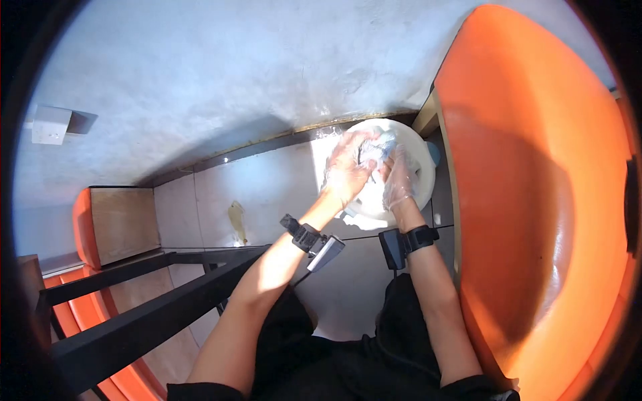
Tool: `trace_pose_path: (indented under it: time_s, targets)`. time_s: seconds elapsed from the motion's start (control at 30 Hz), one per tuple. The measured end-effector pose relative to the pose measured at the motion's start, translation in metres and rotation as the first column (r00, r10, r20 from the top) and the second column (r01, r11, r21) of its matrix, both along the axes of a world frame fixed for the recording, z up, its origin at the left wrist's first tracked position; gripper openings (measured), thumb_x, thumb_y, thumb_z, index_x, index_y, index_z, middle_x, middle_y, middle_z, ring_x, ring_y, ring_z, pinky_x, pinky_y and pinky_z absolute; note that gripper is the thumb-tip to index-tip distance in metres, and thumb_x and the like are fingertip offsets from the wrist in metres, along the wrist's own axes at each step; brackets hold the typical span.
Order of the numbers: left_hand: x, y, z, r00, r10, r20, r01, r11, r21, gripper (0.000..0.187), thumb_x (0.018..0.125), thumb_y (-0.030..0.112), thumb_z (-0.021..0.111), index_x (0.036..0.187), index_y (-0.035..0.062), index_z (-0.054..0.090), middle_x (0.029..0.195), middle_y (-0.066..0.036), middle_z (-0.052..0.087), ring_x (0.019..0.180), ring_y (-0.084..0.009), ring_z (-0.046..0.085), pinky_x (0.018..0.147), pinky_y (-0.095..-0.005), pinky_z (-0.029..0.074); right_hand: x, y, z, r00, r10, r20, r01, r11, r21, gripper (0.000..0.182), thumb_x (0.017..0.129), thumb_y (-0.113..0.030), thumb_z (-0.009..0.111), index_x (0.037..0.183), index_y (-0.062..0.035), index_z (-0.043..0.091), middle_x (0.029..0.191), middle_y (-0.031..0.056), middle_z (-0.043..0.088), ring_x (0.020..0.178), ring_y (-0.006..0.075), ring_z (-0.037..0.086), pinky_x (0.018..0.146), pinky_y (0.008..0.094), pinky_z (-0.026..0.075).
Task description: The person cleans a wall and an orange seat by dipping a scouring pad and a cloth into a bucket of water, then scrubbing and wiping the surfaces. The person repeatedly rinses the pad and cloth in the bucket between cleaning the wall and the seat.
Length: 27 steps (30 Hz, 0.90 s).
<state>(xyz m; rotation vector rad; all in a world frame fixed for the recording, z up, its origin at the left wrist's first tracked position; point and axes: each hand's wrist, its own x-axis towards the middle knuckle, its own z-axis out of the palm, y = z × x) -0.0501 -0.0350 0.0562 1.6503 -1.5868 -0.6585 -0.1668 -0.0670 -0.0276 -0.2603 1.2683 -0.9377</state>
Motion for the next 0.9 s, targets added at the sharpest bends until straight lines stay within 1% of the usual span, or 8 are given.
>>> trace_pose_path:
  time_s: [0.1,0.2,0.3,0.43,0.63,0.67,0.77,0.9]
  targets:
    - [0.004,-0.018,0.066,0.951,-0.122,0.283,0.2,0.943,-0.267,0.044,0.077,-0.008,0.064,0.118,0.0109,0.061,0.118,-0.005,0.059,0.11,-0.0202,0.059,0.088,-0.0334,0.053,-0.008,-0.002,0.001,0.999,-0.048,0.023,0.049,0.999,-0.014,0.052,0.099,-0.054,0.046,0.112,-0.0069,0.066,0.102,0.0018,0.066,0.088,0.0096,0.059,0.077,0.0228,0.045]
    - [0.009,-0.043,0.114,0.981,-0.172,0.095,0.195,0.901,-0.386,0.049,0.073,-0.013,0.065,0.115,0.0137,0.066,0.123,-0.008,0.054,0.112,-0.0241,0.057,0.091,-0.0332,0.053,-0.011,-0.005,0.006,0.998,-0.044,0.046,0.046,0.999,-0.029,0.045,0.1,-0.05,0.047,0.11,-0.0106,0.067,0.099,-0.0017,0.067,0.085,0.0064,0.059,0.075,0.0204,0.044]
    - [0.042,-0.082,0.146,0.855,0.294,0.427,0.32,0.348,-0.881,0.049,0.069,0.006,0.074,0.112,0.027,0.073,0.122,-0.006,0.059,0.096,-0.0224,0.058,0.071,-0.0312,0.051,-0.012,-0.006,0.007,0.998,-0.051,0.043,0.052,0.999,-0.014,0.042,0.101,-0.047,0.046,0.111,-0.0118,0.067,0.097,-0.0034,0.067,0.084,0.0051,0.058,0.075,0.0198,0.043]
    - [0.071,-0.082,0.122,0.578,0.411,0.705,0.464,0.545,-0.698,0.056,0.068,0.01,0.072,0.12,0.0307,0.067,0.113,-0.002,0.058,0.083,-0.0198,0.052,0.063,-0.0309,0.047,-0.01,-0.004,0.01,0.998,-0.058,-0.008,0.058,0.998,-0.003,0.04,0.102,-0.044,0.046,0.111,-0.012,0.067,0.098,-0.004,0.068,0.082,0.0042,0.058,0.072,0.0197,0.043]
    - [0.107,-0.053,-0.035,0.4,-0.064,0.914,0.372,0.923,-0.098,0.049,0.077,0.009,0.064,0.124,0.0246,0.064,0.118,-0.002,0.055,0.088,-0.0221,0.054,0.072,-0.0338,0.05,-0.011,0.003,0.002,1.0,-0.005,0.019,0.004,1.0,0.012,0.039,0.102,-0.041,0.045,0.113,-0.0108,0.067,0.099,-0.0029,0.069,0.084,0.0038,0.059,0.071,0.0196,0.043]
    - [0.108,-0.049,-0.049,0.594,-0.06,0.802,0.193,0.979,-0.07,0.051,0.077,0.007,0.063,0.125,0.0244,0.064,0.119,-0.003,0.055,0.093,-0.0232,0.054,0.076,-0.0341,0.051,-0.012,0.003,0.002,1.0,-0.003,0.017,0.003,1.0,0.008,0.039,0.102,-0.041,0.045,0.113,-0.0108,0.067,0.099,-0.0029,0.069,0.084,0.0038,0.059,0.071,0.0196,0.043]
    - [0.112,-0.054,-0.035,0.563,-0.065,0.824,0.197,0.979,-0.058,0.055,0.075,0.007,0.067,0.126,0.0258,0.063,0.117,-0.003,0.058,0.093,-0.0237,0.056,0.077,-0.0355,0.052,-0.011,0.003,0.0,1.0,-0.004,-0.019,0.004,1.0,0.028,0.038,0.102,-0.039,0.045,0.112,-0.0105,0.068,0.096,-0.0026,0.069,0.081,0.0038,0.06,0.068,0.019,0.044]
    - [0.073,-0.068,0.098,0.674,0.258,0.693,0.386,0.677,-0.627,0.053,0.067,0.014,0.078,0.117,0.0301,0.067,0.104,-0.004,0.059,0.083,-0.0229,0.057,0.065,-0.034,0.051,-0.007,0.004,-0.008,1.0,0.012,-0.006,-0.012,1.0,-0.005,0.034,0.102,-0.036,0.047,0.108,-0.0104,0.069,0.092,-0.0026,0.07,0.077,0.0039,0.06,0.066,0.0186,0.044]
